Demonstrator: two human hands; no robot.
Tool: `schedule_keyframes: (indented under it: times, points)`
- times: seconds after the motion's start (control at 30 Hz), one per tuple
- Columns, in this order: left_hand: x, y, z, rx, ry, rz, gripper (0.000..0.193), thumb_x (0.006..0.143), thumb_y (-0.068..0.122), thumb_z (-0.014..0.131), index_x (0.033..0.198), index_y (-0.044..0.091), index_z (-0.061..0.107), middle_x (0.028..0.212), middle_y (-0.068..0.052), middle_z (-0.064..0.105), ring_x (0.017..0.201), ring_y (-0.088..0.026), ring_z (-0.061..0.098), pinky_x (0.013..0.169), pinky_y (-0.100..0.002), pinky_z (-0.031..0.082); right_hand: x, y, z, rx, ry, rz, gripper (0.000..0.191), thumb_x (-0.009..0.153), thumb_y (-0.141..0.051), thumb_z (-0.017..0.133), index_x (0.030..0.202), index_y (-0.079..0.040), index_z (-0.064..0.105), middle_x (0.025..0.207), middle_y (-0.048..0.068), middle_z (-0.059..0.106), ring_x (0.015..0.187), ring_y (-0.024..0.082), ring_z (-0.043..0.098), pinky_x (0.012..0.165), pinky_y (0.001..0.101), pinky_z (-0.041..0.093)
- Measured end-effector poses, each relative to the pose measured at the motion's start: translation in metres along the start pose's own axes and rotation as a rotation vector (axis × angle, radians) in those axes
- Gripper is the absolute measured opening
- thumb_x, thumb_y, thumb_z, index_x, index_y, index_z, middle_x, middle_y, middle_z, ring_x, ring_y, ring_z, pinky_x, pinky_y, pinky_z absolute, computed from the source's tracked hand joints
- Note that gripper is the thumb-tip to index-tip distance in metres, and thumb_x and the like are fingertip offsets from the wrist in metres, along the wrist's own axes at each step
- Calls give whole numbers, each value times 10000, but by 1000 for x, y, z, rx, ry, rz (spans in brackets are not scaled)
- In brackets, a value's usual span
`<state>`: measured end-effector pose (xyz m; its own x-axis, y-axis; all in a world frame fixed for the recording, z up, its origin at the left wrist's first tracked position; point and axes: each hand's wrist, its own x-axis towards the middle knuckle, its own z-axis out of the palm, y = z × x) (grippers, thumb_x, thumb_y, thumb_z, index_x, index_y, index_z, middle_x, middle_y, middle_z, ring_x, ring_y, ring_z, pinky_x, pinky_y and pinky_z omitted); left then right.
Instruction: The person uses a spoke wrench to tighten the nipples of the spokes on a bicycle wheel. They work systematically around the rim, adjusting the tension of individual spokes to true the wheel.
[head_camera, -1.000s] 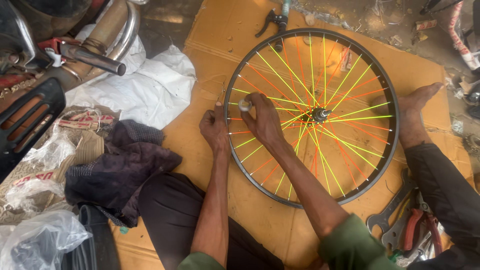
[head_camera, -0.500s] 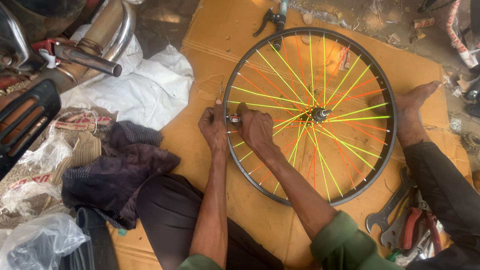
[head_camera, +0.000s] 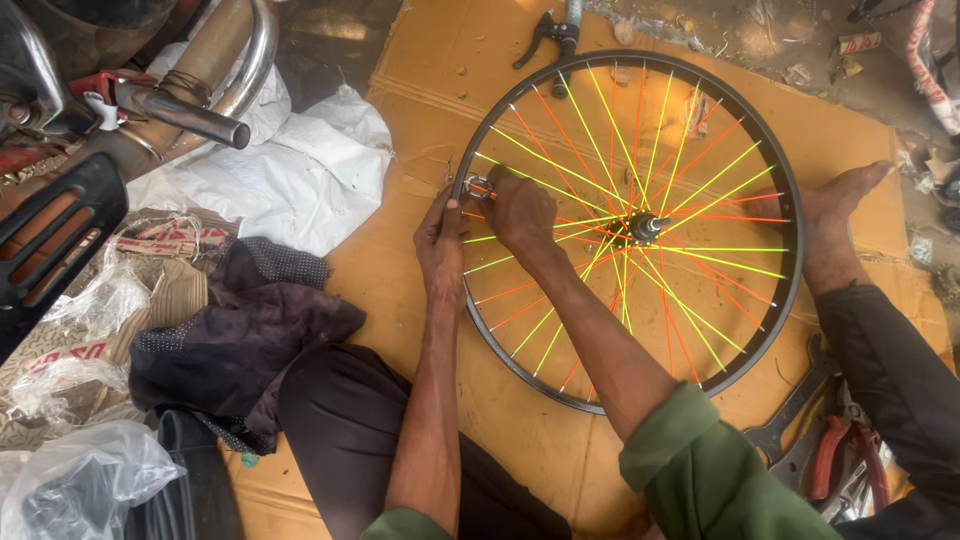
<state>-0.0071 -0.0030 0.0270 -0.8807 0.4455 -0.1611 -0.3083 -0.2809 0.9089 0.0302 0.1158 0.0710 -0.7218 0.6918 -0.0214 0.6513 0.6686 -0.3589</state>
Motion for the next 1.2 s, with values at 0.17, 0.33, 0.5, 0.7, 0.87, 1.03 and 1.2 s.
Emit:
schedule_keyframes:
  times: [0.17, 0.33, 0.5, 0.7, 0.87, 1.03, 1.2]
  points:
    - [0, 0, 0, 2, 15, 13, 356, 1031, 242, 560, 1302, 56, 698, 1012, 22, 677, 846, -64, 545, 779, -260, 492, 5, 10, -7, 515, -81, -192, 328, 793, -287, 845, 989, -109, 652, 974, 119, 764, 935, 308, 748, 781, 444, 560]
    - [0, -3, -1, -81, 3, -5, 349, 1054, 202, 579, 1328, 32, 710, 902, 18, 561, 770, -80, 447, 717, -264, 421, 2, 8, 0, 411, 20, -59, 393, 789, -367, 834, 997, -98, 637, 974, 102, 773, 853, 299, 766, 744, 436, 570]
    - [2, -8, 0, -99, 17, 37, 285, 1042, 205, 602, 1201, 11, 738, 797, 44, 517, 720, -72, 411, 649, -266, 369, 9, -6, 2, -28, -81, -2, 315, 898, -438, 801, 1034, -176, 691, 969, 120, 766, 942, 327, 728, 798, 459, 547]
    - [2, -14, 1, -52, 119, 49, 241, 1037, 277, 614, 921, 67, 589, 819, -5, 609, 756, -90, 548, 720, -286, 491, 2, 10, -5, 569, -64, -160, 427, 852, -419, 799, 1016, -84, 592, 990, 57, 756, 954, 239, 749, 795, 400, 556]
    - [4, -14, -1, -58, 112, 52, 240, 1040, 268, 614, 916, 65, 583, 808, -9, 598, 751, -99, 541, 727, -296, 497, 5, 6, -8, 530, -103, -152, 378, 849, -384, 810, 926, -78, 603, 953, 49, 733, 895, 245, 748, 753, 422, 530]
    - [2, -13, -2, -56, 107, 63, 215, 1030, 252, 605, 919, 68, 592, 860, -2, 646, 777, -92, 550, 732, -296, 498, -12, -4, -2, 289, 133, -302, 217, 780, -185, 829, 893, -124, 654, 1036, 99, 622, 842, 329, 686, 665, 478, 512]
    - [2, -11, -1, -80, 115, 61, 198, 1025, 230, 612, 920, 64, 583, 888, -25, 677, 789, -99, 577, 742, -297, 513, -18, 2, 4, 254, 173, -338, 226, 828, -79, 786, 929, -82, 584, 1064, 150, 583, 846, 381, 664, 685, 493, 512]
